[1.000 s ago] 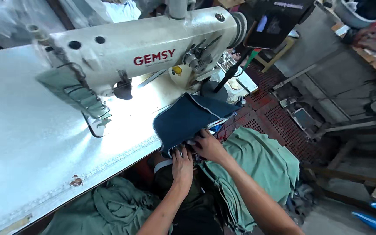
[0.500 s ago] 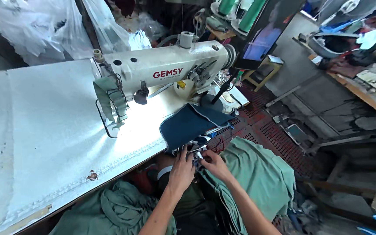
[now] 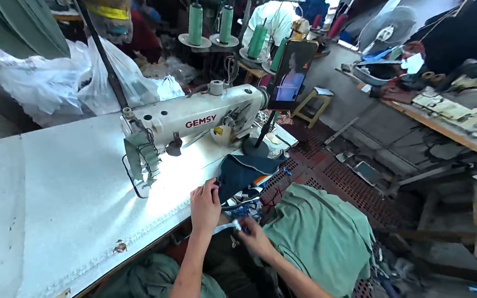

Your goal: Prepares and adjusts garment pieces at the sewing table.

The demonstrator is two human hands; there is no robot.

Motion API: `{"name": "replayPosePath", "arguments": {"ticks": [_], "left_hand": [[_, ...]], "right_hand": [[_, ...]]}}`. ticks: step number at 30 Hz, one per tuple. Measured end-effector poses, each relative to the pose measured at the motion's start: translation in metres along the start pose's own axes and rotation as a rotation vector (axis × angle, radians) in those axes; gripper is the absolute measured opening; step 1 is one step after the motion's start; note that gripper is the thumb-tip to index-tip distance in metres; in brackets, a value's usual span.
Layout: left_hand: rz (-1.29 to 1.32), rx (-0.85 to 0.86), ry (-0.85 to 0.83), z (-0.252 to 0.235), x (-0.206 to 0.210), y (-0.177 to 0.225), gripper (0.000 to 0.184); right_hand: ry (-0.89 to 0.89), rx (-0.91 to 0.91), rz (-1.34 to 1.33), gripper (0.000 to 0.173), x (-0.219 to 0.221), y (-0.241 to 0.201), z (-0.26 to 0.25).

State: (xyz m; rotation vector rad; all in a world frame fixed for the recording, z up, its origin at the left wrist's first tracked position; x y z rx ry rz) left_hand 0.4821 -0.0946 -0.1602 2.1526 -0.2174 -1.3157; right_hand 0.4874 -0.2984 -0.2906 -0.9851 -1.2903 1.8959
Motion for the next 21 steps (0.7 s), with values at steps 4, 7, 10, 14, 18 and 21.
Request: {"name": "replayPosePath", "arguments": {"ticks": [4,7,10,14,18,21], "left_hand": [[0.091,-0.009,0.035,0.001,-0.007,-0.002,0.029],[0.304,-0.029,-0.011,0.003,-0.012,-0.009,0.029],[0.422,-0.028,-0.068,0.007,-0.01,-0.014,0.028],[0.407,-0.042,-0.105,0.006,-0.009,-0.014,0.028],[0.403,-0.045,-0.093,0.007,-0.009,-0.018,0.026],[0.392,-0.032,-0.07,0.006,-0.01,-0.017,0.025]], "right_hand": [[0.45,0.133,-0.542,0.028,-0.052,0.017,-0.031],[0.569,0.078,-0.582,0.028,-0.073,0.004,-0.047],[0.435,-0.036,-0.269,0.028,-0.067,-0.022,-0.057],[0.343,-0.043,-0.092,0.026,-0.051,-0.033,-0.065],[0.393,-0.07,-0.046,0.028,-0.055,-0.037,-0.054],[0.373,0.048,-0.032,0.032,-0.064,-0.014,-0.048]]}}
Point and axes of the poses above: each hand's wrist, its own z-axis away from the middle knuckle, its own x-axis out of the palm, y = z × x, the point moved 9 cm from there along -z, towards the middle knuckle, and after that the axes turned 12 degrees about -z, right-handed, at the moved point
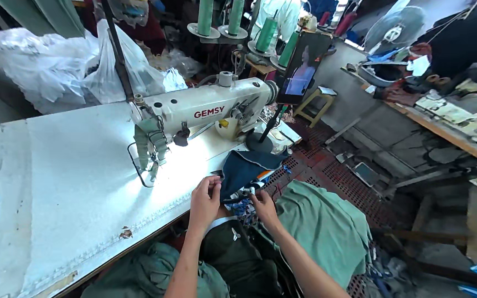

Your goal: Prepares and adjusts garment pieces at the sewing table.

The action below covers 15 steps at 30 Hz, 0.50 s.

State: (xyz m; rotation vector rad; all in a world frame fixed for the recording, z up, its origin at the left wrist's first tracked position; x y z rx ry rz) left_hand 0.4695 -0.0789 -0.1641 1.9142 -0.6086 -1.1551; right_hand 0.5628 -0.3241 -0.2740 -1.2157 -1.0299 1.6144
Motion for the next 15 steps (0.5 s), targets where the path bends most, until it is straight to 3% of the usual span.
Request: {"name": "replayPosePath", "arguments": {"ticks": [4,6,8,11,12,15], "left_hand": [[-0.046,0.027,0.173,0.009,-0.01,0.014,0.026],[-0.059,0.112,0.205,0.023,-0.004,0.039,0.025],[-0.075,0.14,-0.001,0.037,0.03,0.053,0.022],[-0.428,-0.088,-0.632,0.055,0.104,0.018,0.05],[-0.578,-0.15,-0.762,0.061,0.12,0.001,0.06],[-0.811,-0.185,-0.833,0.078,0.142,-0.027,0.074]], "right_hand": [[0.092,0.274,-0.462,0.032,-0.01,0.042,-0.005],[0.102,0.165,-0.549,0.026,-0.013,0.035,-0.011],[0.051,-0.029,-0.41,0.024,-0.012,0.016,-0.013],[-0.111,-0.149,-0.176,0.025,0.008,-0.015,-0.018],[-0.17,-0.141,-0.111,0.027,0.016,-0.02,-0.022],[-0.351,-0.066,0.067,0.038,0.029,-0.023,-0.036]]}}
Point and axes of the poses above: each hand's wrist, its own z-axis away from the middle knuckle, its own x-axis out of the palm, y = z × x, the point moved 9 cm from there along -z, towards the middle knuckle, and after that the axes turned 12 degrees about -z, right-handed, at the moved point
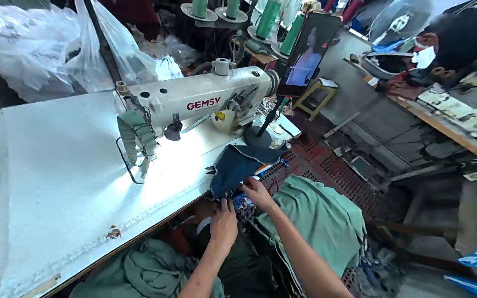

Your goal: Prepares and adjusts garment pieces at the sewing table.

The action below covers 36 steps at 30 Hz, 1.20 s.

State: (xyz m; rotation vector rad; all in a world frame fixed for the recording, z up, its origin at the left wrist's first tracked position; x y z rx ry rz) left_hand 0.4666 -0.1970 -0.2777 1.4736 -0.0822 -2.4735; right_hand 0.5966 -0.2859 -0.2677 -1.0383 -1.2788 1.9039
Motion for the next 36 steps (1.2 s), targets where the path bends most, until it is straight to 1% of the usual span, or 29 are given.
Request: {"name": "replayPosePath", "arguments": {"ticks": [1,2,4,5,7,9,10,12,13,14,15,16,17,18,19,20,21,22,25,27,29,31,33,36], "left_hand": [[-0.03,0.001,0.012,0.003,0.006,0.002,0.075],[-0.05,0.012,0.028,0.006,0.009,0.003,0.073],[-0.082,0.042,0.045,0.013,0.014,0.007,0.063],[-0.094,0.055,0.048,0.016,0.016,0.008,0.058],[-0.104,0.071,0.065,0.021,0.018,0.011,0.052],[-0.112,0.081,0.062,0.024,0.019,0.015,0.05],[-0.118,0.081,0.063,0.025,0.02,0.016,0.049],[-0.13,0.078,0.074,0.025,0.02,0.018,0.05],[-0.137,0.078,0.087,0.025,0.021,0.018,0.05],[-0.145,0.079,0.108,0.024,0.022,0.018,0.05],[-0.156,0.078,0.129,0.024,0.023,0.018,0.05],[-0.16,0.076,0.138,0.024,0.024,0.017,0.05],[-0.157,0.073,0.143,0.024,0.024,0.017,0.05],[-0.152,0.071,0.157,0.023,0.024,0.016,0.05],[-0.146,0.068,0.17,0.023,0.023,0.016,0.049],[-0.148,0.066,0.181,0.023,0.022,0.017,0.048],[-0.154,0.067,0.188,0.024,0.021,0.018,0.047],[-0.162,0.068,0.189,0.024,0.021,0.019,0.046],[-0.161,0.07,0.194,0.027,0.019,0.02,0.042],[-0.145,0.073,0.191,0.029,0.019,0.02,0.042],[-0.103,0.081,0.171,0.028,0.018,0.021,0.042],[-0.091,0.083,0.157,0.027,0.019,0.021,0.045],[-0.108,0.09,0.151,0.026,0.02,0.021,0.041],[-0.135,0.122,0.097,0.028,0.03,0.027,0.038]], "right_hand": [[-0.033,0.019,-0.014,0.039,0.0,0.001,-0.002],[-0.046,0.024,-0.094,0.038,-0.001,0.003,-0.002],[-0.057,0.029,-0.419,0.023,-0.003,0.008,0.0],[-0.067,0.042,-0.579,0.018,-0.003,0.012,0.002],[-0.064,0.056,-0.778,0.019,-0.006,0.016,0.007],[-0.047,0.046,-0.896,0.027,-0.01,0.018,0.01],[-0.047,0.035,-0.934,0.028,-0.012,0.019,0.011],[-0.048,0.047,-0.953,0.022,-0.016,0.019,0.012],[-0.025,0.077,-0.925,0.016,-0.018,0.018,0.012],[0.003,0.108,-0.867,0.016,-0.021,0.016,0.013],[0.017,0.125,-0.755,0.024,-0.022,0.012,0.015],[-0.011,0.114,-0.567,0.029,-0.023,0.007,0.018],[-0.079,0.095,-0.294,0.031,-0.021,0.001,0.021],[-0.19,0.096,0.016,0.032,-0.015,-0.002,0.024],[-0.315,0.135,0.31,0.034,-0.005,-0.001,0.027],[-0.408,0.204,0.539,0.037,0.005,0.005,0.029],[-0.442,0.265,0.699,0.037,0.012,0.01,0.03],[-0.43,0.3,0.795,0.037,0.016,0.011,0.029],[-0.361,0.325,0.976,0.038,0.022,0.005,0.022],[-0.366,0.387,1.048,0.041,0.024,0.009,0.022],[-0.346,0.419,1.087,0.039,0.027,0.009,0.022],[-0.327,0.399,1.113,0.035,0.034,0.007,0.02],[-0.334,0.347,1.155,0.032,0.044,0.008,0.013],[-0.341,0.299,1.204,0.03,0.056,0.014,0.003]]}}
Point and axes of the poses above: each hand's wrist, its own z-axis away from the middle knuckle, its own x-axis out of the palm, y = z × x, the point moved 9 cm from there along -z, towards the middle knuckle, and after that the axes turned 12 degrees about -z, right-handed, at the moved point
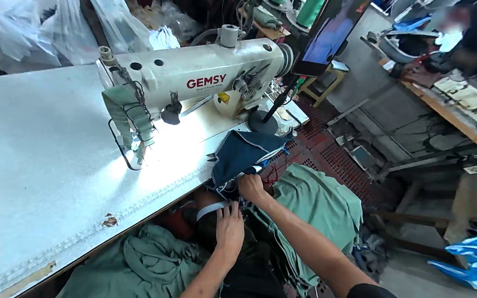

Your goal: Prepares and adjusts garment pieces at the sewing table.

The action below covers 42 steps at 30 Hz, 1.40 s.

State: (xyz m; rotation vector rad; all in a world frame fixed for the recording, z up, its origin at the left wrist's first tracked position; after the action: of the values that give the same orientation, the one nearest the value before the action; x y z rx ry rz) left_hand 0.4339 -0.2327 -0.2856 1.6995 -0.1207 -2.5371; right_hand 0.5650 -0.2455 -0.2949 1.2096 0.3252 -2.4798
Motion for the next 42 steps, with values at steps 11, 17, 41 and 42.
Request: {"name": "replayPosePath", "arguments": {"ticks": [11,17,41,42], "left_hand": [[0.14,0.051,-0.013,-0.003,0.02,-0.008,0.048],[0.209,0.049,0.033,-0.003,0.021,-0.016,0.043],[0.297,0.073,0.026,-0.007,0.024,-0.022,0.037],[0.301,0.073,0.026,-0.007,0.024,-0.022,0.036]], "right_hand": [[-0.059,-0.022,0.026,0.041,0.0,-0.008,-0.027],[-0.13,-0.072,0.085,0.048,-0.002,0.01,-0.013],[0.233,-0.244,-0.551,0.039,-0.032,0.097,0.025],[0.25,-0.236,-0.602,0.039,-0.03,0.101,0.029]]}}
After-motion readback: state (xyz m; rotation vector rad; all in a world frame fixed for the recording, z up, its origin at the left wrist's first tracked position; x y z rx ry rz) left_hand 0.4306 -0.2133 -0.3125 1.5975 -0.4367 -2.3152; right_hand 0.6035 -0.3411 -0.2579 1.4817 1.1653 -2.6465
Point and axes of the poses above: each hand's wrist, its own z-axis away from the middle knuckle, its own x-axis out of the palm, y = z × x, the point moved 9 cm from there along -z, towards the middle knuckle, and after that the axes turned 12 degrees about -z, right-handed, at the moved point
